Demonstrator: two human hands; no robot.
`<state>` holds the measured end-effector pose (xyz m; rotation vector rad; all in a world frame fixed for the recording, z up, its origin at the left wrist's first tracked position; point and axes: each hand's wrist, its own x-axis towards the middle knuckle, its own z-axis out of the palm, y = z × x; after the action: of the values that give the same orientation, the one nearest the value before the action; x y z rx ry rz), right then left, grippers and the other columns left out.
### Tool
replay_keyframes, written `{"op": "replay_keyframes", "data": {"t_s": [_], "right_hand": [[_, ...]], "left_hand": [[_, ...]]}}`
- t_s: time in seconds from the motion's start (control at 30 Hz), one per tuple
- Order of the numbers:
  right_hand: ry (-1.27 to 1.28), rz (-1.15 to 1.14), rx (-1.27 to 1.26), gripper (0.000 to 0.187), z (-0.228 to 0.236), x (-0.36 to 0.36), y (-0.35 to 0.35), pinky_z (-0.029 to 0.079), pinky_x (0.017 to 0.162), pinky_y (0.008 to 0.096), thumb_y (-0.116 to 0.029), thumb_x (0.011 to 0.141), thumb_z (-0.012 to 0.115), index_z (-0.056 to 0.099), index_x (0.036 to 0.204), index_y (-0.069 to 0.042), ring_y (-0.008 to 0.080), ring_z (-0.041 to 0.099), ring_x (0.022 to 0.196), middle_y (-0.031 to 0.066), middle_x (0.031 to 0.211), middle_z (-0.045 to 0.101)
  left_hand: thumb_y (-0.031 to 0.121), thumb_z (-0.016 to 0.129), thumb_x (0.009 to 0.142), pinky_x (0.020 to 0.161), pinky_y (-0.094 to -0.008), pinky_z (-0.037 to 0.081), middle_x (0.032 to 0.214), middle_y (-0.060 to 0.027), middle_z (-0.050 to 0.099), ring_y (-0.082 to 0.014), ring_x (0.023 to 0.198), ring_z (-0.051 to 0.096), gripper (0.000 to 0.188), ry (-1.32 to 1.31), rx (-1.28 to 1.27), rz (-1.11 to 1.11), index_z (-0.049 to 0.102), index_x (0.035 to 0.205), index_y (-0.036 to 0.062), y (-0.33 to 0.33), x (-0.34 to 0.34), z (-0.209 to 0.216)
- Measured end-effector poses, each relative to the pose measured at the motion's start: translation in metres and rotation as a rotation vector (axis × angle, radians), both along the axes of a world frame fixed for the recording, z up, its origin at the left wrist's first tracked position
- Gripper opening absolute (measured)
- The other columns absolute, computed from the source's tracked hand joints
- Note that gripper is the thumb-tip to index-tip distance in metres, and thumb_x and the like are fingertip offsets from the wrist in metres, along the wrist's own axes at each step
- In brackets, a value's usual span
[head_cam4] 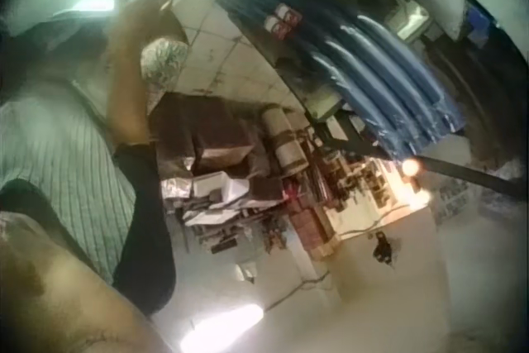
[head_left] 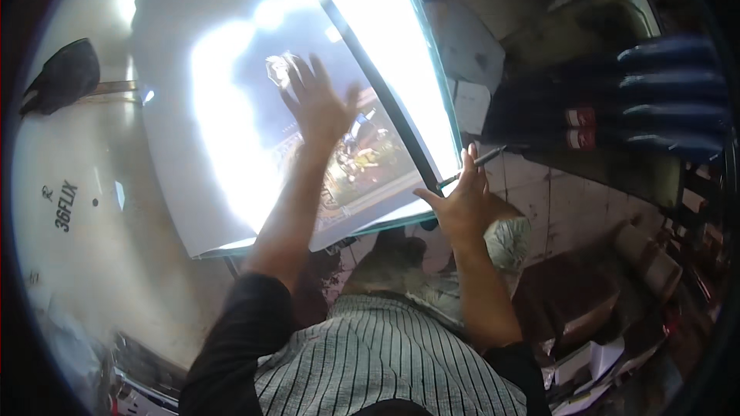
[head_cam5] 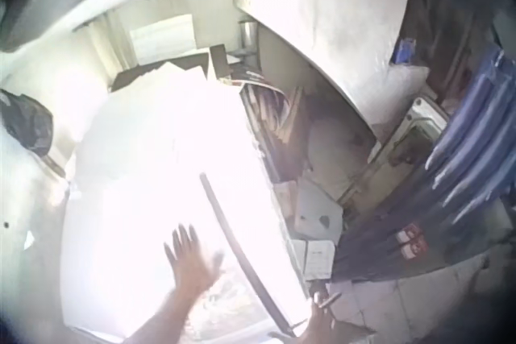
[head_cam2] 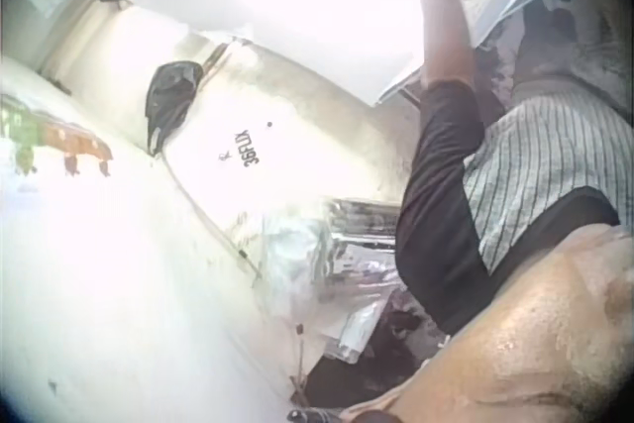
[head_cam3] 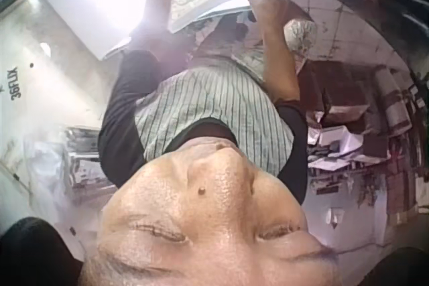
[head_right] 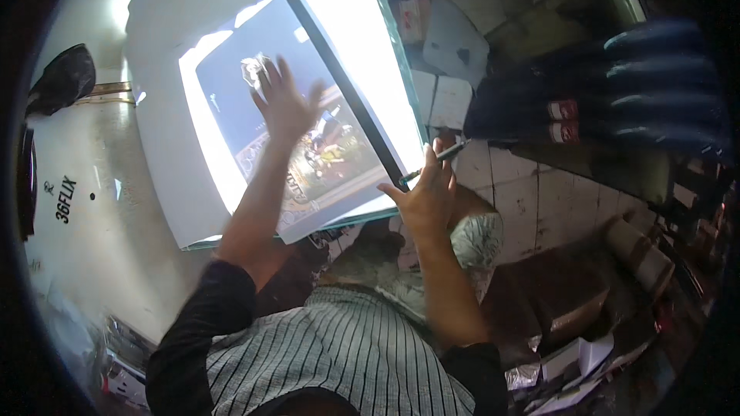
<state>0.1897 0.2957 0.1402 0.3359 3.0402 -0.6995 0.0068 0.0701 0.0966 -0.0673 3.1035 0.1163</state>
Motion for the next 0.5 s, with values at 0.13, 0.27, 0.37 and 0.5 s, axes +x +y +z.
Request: {"op": "replay_keyframes", "data": {"t_s": [0.13,0.27,0.37,0.5], "right_hand": [[-0.210,-0.307,-0.339,0.095,-0.013,-0.003,-0.004,0.045,0.104,0.0459,-0.035,0.074,0.091,0.040,0.145,0.002,0.0419,0.055,0.125,0.0294,0.136,0.055],[-0.342,-0.340,-0.306,0.054,-0.002,-0.009,0.035,0.054,0.085,0.0456,-0.026,0.087,0.081,0.056,0.130,-0.006,0.0379,0.069,0.102,0.0225,0.115,0.069],[-0.235,-0.235,-0.234,0.037,0.007,-0.007,0.046,0.054,0.083,0.0455,-0.025,0.093,0.073,0.060,0.123,-0.009,0.0371,0.070,0.096,0.0182,0.107,0.072],[0.086,-0.114,-0.095,0.029,0.045,0.000,0.036,0.055,0.072,0.0414,-0.031,0.099,0.065,0.061,0.118,-0.009,0.0338,0.072,0.083,0.0148,0.094,0.072]], "left_hand": [[0.063,0.044,0.099,0.120,-0.0677,0.008,0.168,-0.0231,0.015,-0.0425,0.156,0.006,0.090,-0.041,0.054,0.017,0.023,0.159,-0.0003,0.009,0.071,-0.010],[0.063,0.040,0.099,0.121,-0.0649,0.007,0.169,-0.0181,0.015,-0.0402,0.156,0.006,0.087,-0.079,0.043,-0.127,0.024,0.160,0.0019,0.003,0.075,0.005],[0.064,0.040,0.099,0.123,-0.0622,0.006,0.170,-0.0141,0.015,-0.0371,0.157,0.006,0.087,-0.120,0.023,-0.261,0.024,0.160,0.0045,-0.019,0.075,0.013],[0.067,0.038,0.098,0.126,-0.0557,0.006,0.171,-0.0049,0.015,-0.0301,0.158,0.009,0.084,-0.196,-0.007,-0.666,0.025,0.162,0.0140,-0.067,0.067,0.015]]}}
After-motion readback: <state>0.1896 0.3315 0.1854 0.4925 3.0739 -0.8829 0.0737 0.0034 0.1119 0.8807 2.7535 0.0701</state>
